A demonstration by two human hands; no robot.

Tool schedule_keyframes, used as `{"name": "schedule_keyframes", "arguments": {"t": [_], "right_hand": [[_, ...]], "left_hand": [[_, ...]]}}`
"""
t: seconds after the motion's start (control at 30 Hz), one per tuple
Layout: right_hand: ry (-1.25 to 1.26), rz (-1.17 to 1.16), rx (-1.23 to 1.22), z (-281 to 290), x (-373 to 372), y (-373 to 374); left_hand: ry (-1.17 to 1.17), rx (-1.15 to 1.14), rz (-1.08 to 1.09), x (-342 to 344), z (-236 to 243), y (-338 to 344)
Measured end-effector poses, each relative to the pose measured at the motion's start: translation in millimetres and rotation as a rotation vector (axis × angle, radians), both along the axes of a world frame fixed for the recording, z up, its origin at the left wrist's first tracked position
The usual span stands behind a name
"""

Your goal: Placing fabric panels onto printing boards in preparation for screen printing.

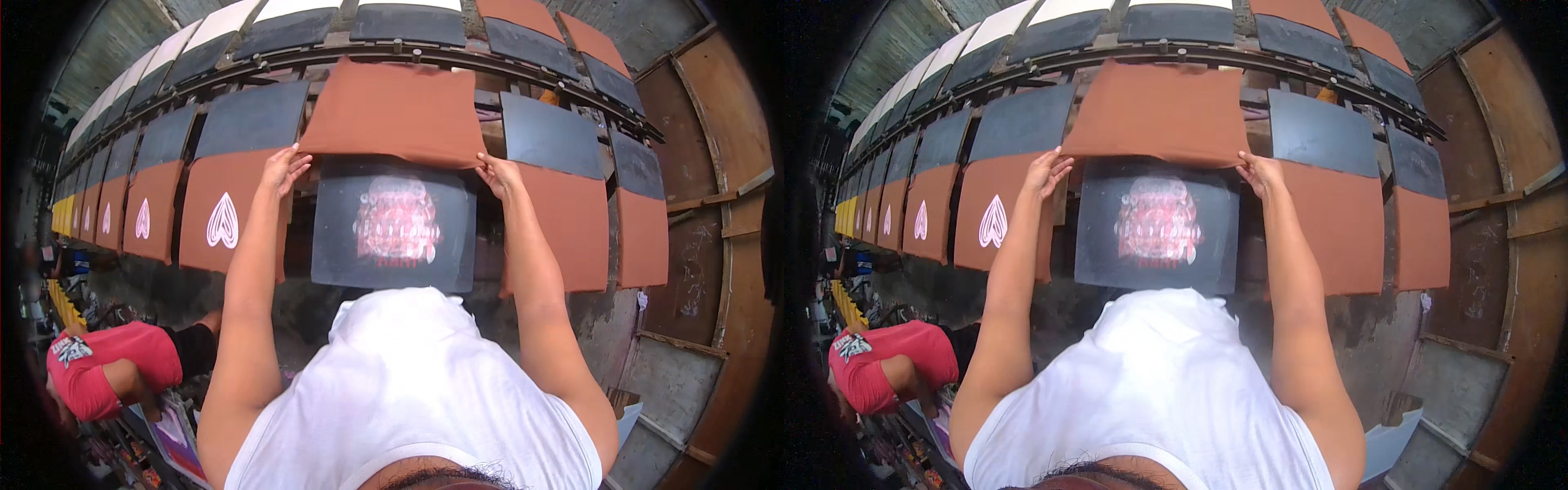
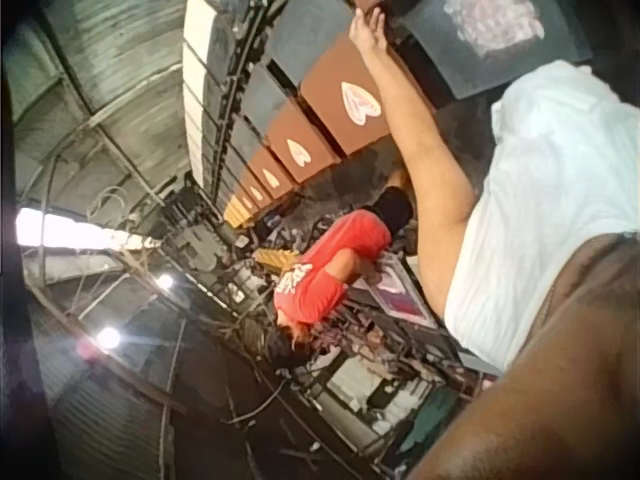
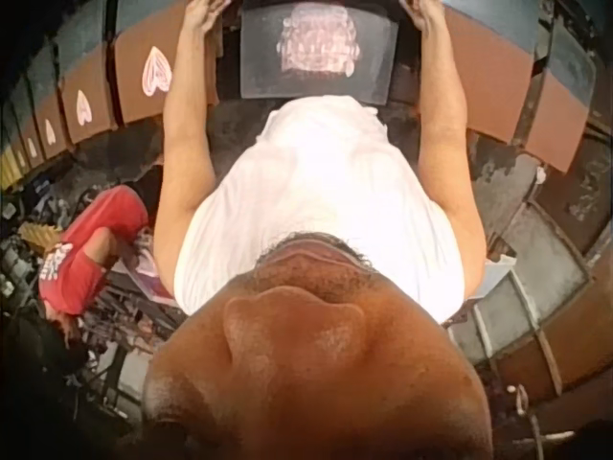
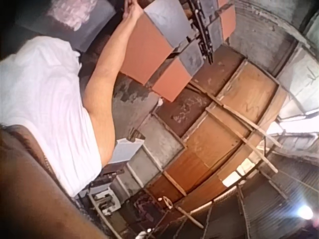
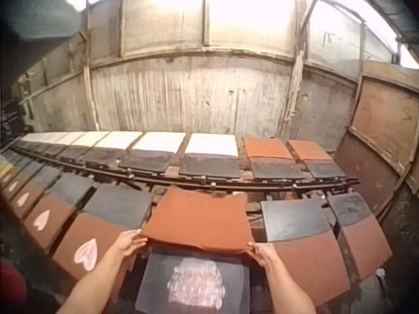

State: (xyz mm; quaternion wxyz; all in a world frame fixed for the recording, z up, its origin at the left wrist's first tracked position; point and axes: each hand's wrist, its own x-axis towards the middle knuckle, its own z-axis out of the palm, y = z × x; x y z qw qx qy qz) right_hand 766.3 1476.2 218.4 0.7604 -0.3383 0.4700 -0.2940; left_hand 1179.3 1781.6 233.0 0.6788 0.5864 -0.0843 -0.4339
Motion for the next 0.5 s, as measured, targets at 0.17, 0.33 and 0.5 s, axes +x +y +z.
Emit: {"name": "schedule_keyframes", "arguments": {"t": [0.17,0.33,0.5], "right_hand": [[0.238,0.038,-0.030,-7,-28,53],[0.268,-0.034,-0.178,-1,-57,101],[0.090,-0.146,-0.182,7,-80,145]], "left_hand": [[0.032,0.088,-0.067,-23,-16,40],[0.018,0.086,-0.089,-54,-2,75],[0.055,0.120,-0.082,-96,-1,121]]}}
